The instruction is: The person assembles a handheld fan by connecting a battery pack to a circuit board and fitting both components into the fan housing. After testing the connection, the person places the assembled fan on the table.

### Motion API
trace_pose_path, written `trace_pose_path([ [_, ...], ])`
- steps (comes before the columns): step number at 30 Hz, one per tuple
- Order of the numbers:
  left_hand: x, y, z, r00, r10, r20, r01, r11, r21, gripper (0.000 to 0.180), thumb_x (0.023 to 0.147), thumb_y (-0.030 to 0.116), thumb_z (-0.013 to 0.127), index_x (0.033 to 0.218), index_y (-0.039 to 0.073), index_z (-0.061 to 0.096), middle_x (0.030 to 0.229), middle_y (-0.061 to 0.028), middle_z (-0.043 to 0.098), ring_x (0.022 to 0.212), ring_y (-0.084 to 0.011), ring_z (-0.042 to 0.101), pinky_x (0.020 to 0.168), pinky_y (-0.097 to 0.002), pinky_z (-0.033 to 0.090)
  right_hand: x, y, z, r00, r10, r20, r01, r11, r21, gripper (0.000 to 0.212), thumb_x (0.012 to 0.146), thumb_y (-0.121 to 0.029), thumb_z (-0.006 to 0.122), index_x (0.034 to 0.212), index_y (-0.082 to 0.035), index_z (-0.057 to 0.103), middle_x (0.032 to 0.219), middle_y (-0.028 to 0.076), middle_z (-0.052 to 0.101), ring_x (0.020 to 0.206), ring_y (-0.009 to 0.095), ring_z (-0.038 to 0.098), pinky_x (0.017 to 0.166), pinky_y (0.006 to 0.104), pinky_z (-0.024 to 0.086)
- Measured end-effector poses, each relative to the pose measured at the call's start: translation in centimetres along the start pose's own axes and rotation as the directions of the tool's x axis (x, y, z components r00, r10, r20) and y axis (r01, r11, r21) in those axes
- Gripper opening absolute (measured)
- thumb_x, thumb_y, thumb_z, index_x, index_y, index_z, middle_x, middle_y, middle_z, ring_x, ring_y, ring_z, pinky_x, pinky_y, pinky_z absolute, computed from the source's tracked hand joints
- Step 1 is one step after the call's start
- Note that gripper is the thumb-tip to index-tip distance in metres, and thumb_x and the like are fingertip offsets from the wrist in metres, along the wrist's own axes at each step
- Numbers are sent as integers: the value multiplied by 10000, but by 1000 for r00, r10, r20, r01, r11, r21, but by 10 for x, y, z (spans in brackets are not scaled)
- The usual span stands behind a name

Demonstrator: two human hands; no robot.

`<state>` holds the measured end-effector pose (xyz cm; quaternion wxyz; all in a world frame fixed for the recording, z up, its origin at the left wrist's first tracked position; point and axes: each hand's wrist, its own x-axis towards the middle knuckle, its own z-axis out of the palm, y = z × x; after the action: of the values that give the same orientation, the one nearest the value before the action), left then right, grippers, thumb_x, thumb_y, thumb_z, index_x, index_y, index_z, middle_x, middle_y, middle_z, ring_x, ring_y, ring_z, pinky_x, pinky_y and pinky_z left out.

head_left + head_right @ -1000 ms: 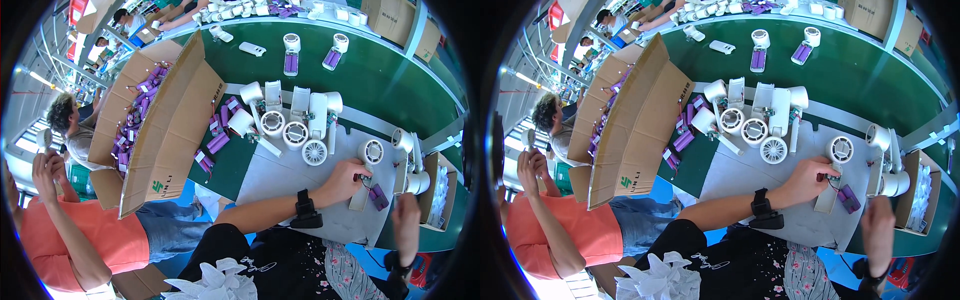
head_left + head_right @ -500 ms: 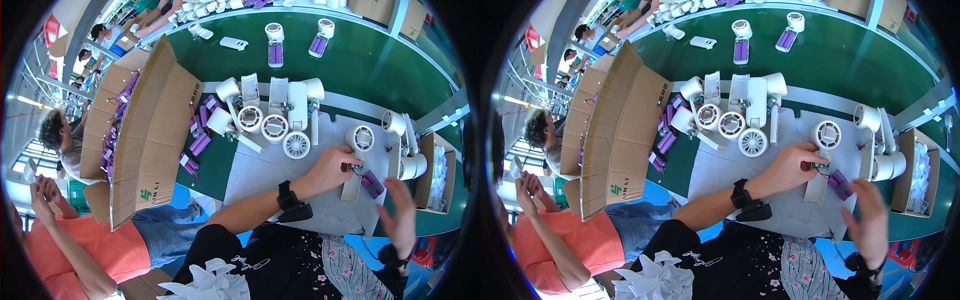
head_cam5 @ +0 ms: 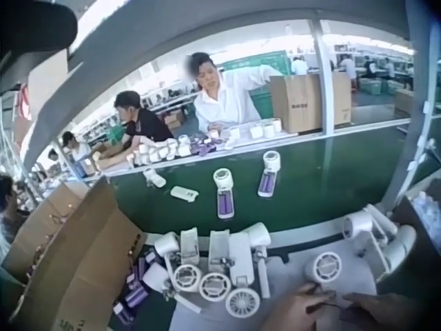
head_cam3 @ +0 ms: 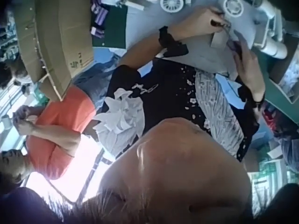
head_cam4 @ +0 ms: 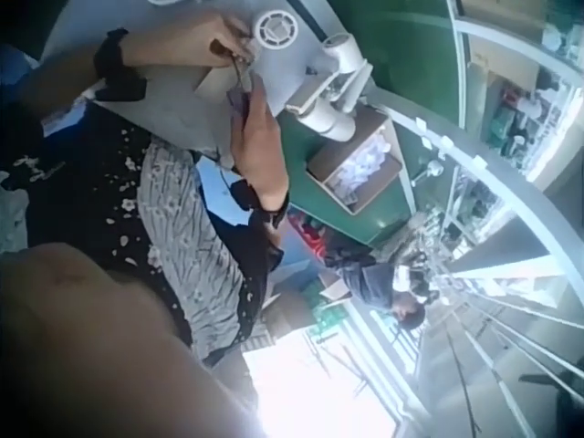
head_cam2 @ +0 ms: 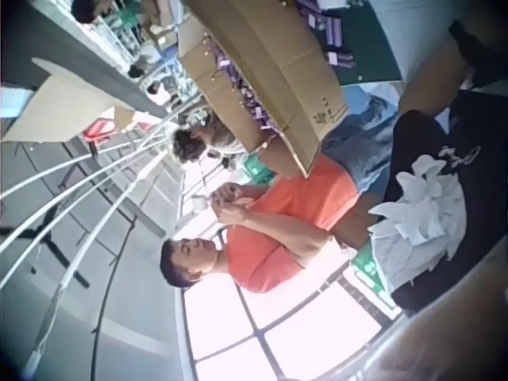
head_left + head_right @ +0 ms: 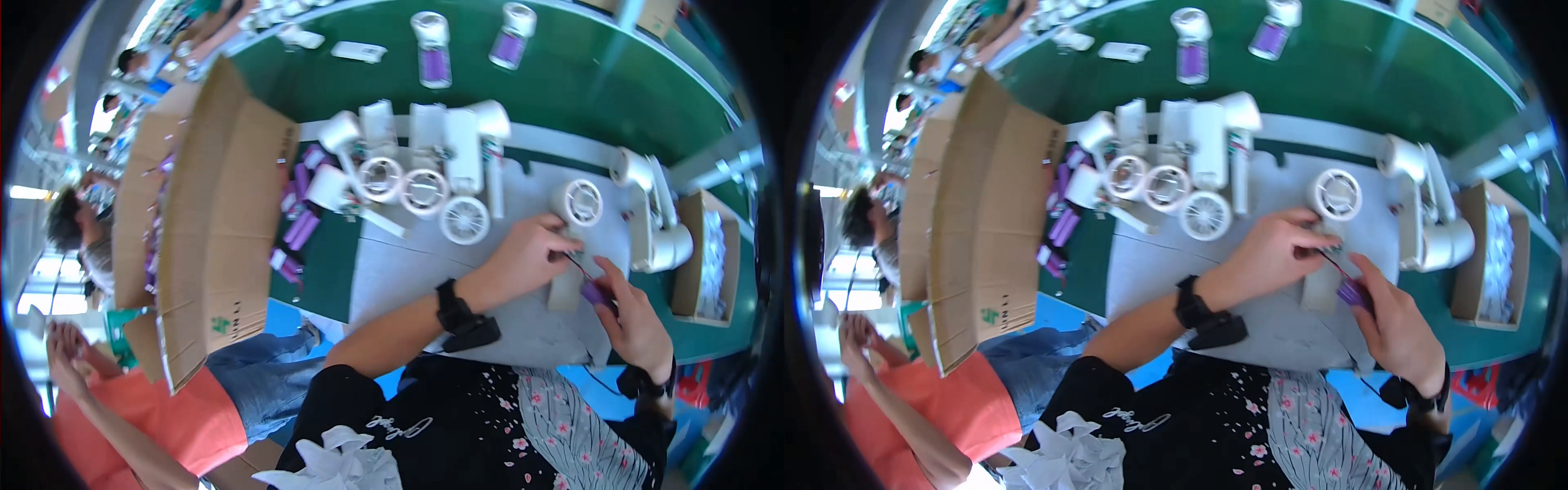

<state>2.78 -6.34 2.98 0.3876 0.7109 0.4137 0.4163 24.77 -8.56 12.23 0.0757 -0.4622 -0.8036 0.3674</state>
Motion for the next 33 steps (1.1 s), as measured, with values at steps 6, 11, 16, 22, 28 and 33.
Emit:
trace_pose_path([
  [6, 12, -22, -10, 998, 63, -18, -62, 997, 50, 324, 719, 52, 735, 1038, 110, 740, 1010, -171, 672, 748, -268, 688, 667, -323, 545, 32, 26, -2, 945, 8, 327, -216, 767, 604, 709, 843, 97, 490, 1475, -76, 218, 1113, 173, 585, 980, 280, 640, 842, 371, 518],
  [11, 16, -20, -8, 1000, 19, -13, -17, 992, 127, 325, 726, 73, 755, 1048, 110, 737, 1035, -159, 674, 741, -255, 690, 655, -311, 542, 31, 50, 15, 930, -210, 303, -185, 446, 876, 890, 746, 107, 597, 1490, -117, 163, 1227, 146, 497, 1014, 273, 624, 859, 384, 530],
  [16, 14, -20, -11, 999, 35, -11, -33, 987, 160, 292, 740, 71, 732, 1031, 51, 721, 885, -140, 624, 704, -292, 649, 633, -371, 515, 37, 47, 15, 924, -42, 379, -331, 406, 852, 935, 671, 52, 717, 1463, -105, 246, 1274, 136, 459, 1047, 265, 610, 879, 386, 521],
  [22, 12, -22, -10, 997, 77, 0, -76, 986, 149, 268, 785, 78, 704, 1050, 39, 705, 878, -140, 609, 719, -306, 642, 645, -391, 508, 42, 52, 17, 987, -119, 105, 50, 862, 505, 850, 580, -40, 831, 1340, -74, 452, 1238, 104, 500, 1075, 246, 576, 927, 371, 482],
  [28, 12, -22, -17, 998, 44, 53, -52, 988, 146, 255, 827, 75, 666, 1077, 30, 689, 919, -151, 613, 751, -324, 641, 661, -398, 507, 51, 43, 25, 978, -205, 42, 185, 942, 280, 777, 579, -70, 838, 1284, -51, 513, 1237, 92, 533, 1073, 243, 558, 895, 345, 480],
  [33, 13, -24, -18, 995, 41, 89, -51, 991, 120, 285, 846, 60, 661, 1130, 51, 684, 1029, -191, 649, 737, -295, 661, 647, -336, 511, 52, 43, 44, 990, -128, -64, 138, 973, 186, 783, 542, -63, 862, 1256, -63, 539, 1249, 101, 543, 1059, 248, 562, 882, 324, 477],
])
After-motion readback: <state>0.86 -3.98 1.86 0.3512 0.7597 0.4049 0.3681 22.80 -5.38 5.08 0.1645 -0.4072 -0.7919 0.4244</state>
